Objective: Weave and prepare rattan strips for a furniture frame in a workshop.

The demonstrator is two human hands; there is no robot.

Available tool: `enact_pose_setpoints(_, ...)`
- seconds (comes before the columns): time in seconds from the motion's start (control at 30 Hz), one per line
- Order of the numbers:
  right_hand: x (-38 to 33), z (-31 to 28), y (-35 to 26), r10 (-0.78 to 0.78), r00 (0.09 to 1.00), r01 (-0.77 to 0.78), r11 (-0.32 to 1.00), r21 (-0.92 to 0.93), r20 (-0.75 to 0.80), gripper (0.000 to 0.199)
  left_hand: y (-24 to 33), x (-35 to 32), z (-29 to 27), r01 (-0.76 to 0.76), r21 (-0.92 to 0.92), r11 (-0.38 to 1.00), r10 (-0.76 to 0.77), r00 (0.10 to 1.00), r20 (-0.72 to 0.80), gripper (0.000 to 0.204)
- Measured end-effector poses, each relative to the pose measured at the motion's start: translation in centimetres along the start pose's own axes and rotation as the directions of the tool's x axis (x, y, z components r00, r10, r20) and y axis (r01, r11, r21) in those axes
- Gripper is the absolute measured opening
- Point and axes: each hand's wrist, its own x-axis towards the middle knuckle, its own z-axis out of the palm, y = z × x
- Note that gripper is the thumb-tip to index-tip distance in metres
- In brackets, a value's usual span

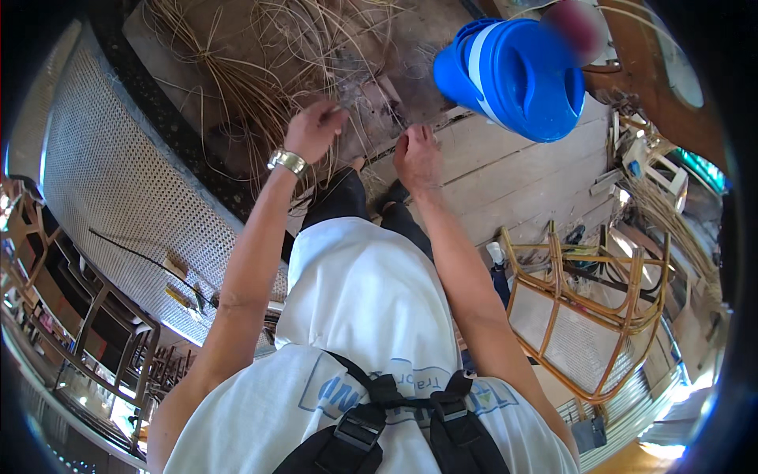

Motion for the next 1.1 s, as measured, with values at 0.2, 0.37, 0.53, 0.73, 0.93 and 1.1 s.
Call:
enact_pose_setpoints(0.2,0.3,1.5,1.2,0.018,1.0,-0.018,0.998,0.066,-0.004,0.013,-0.3,0.1,3.6,-0.103,0.073,0.992,0.091,0.985,0.146,0.026)
enact_pose_setpoints(0.37,0.9,3.3,3.3,0.49,0.848,-0.528,0.746,0.405,0.202,0.026,0.2,2.9,4.1,-0.224,0.239,0.945,0.197,0.972,0.131,0.026)
enact_pose_setpoints(0.53,0.9,3.1,4.1,0.492,0.817,-0.575,0.655,0.489,0.301,0.032,0.4,3.9,5.0,-0.272,0.425,0.864,0.216,0.96,0.176,0.026)
enact_pose_setpoints(0.73,0.4,2.3,5.2,0.32,0.903,-0.425,0.771,0.475,0.288,0.035,-0.3,4.0,5.7,-0.246,0.447,0.86,0.189,0.967,0.169,0.029)
enact_pose_setpoints(0.93,-11.5,-0.4,13.2,0.361,0.893,-0.434,0.849,0.301,0.268,0.031,0.3,3.9,5.7,-0.262,0.482,0.836,0.21,0.965,0.159,0.026)
enact_pose_setpoints(1.1,-21.0,-2.5,21.3,0.411,0.758,-0.54,0.831,0.134,0.506,0.031,0.5,4.1,5.6,-0.294,0.48,0.826,0.239,0.955,0.174,0.028)
